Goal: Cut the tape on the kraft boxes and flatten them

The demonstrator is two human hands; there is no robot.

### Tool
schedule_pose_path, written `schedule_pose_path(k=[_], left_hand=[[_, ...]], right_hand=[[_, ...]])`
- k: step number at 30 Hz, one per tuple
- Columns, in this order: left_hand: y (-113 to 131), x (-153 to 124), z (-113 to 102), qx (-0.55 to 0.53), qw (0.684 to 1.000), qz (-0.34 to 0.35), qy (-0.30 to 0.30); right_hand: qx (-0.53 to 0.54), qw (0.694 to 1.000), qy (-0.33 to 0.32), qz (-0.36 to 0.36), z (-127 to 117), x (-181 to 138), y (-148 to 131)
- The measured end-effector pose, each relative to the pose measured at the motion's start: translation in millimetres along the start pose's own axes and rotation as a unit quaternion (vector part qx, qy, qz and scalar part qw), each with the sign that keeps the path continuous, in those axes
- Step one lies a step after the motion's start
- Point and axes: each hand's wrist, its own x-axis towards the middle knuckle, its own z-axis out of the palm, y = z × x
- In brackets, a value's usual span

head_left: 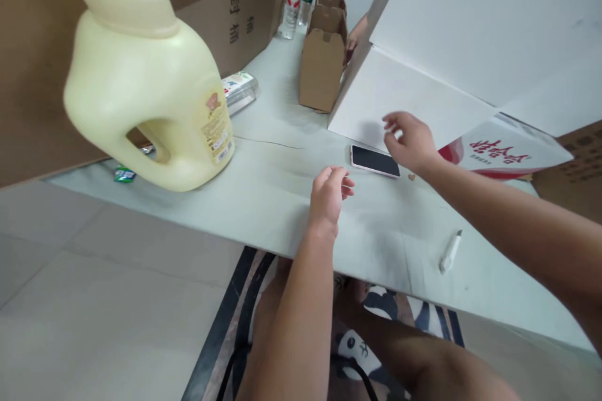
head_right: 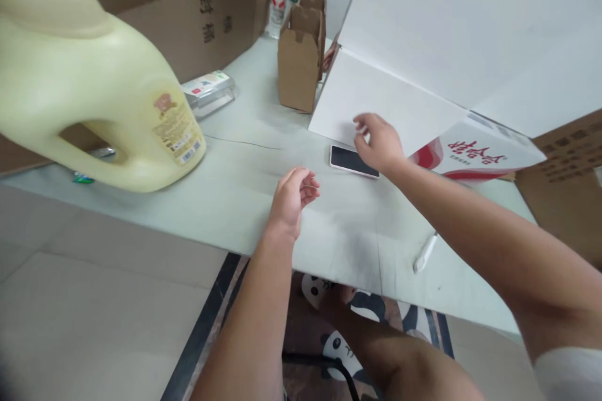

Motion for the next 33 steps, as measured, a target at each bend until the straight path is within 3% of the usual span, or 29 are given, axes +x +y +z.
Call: schedule_pose_path(k=[4,8,13,15,19,22,24,26,27,29,33], left_hand=[[10,3,-8,-0.005,1.0,0.007,-0.004],[20,3,-19,-0.001,1.0,0.006,0.01],[26,1,-28,-0.001,1.0,0.012,0.007],[26,1,-31,-0.004,1.0,0.013,0.0],[26,0,-35,-0.006,0.999,0.044,0.021],[28,-3,-39,-0.01,0.98,0.143,0.139],[31,-4,-43,-0.028,0.945,0.226,0.236],[32,-5,-47,-0.058,0.913,0.286,0.284],[32,-5,-49,-0.074,0.909,0.3,0.279],[30,-5,-49,-0.092,0.924,0.305,0.21],[24,-16,-37,-0.042,0.965,0.251,-0.065]], right_hand=[[-0.015,0.998,0.004,-0.065,29,93,-61],[-0.051,0.995,-0.011,-0.081,38,153,-103],[-0.127,0.989,-0.057,0.056,35,172,-135],[-0.137,0.987,-0.056,0.056,31,163,-144],[-0.129,0.99,-0.056,-0.012,7,116,-152],[-0.117,0.991,0.017,-0.066,-21,55,-141],[-0.088,0.991,0.05,-0.089,-41,5,-125],[-0.044,0.992,0.1,-0.07,-57,-51,-107],[-0.02,0.992,0.112,-0.056,-64,-79,-98],[0.026,0.985,0.171,-0.013,-73,-132,-82],[0.101,0.944,0.29,0.118,-73,-209,-60]])
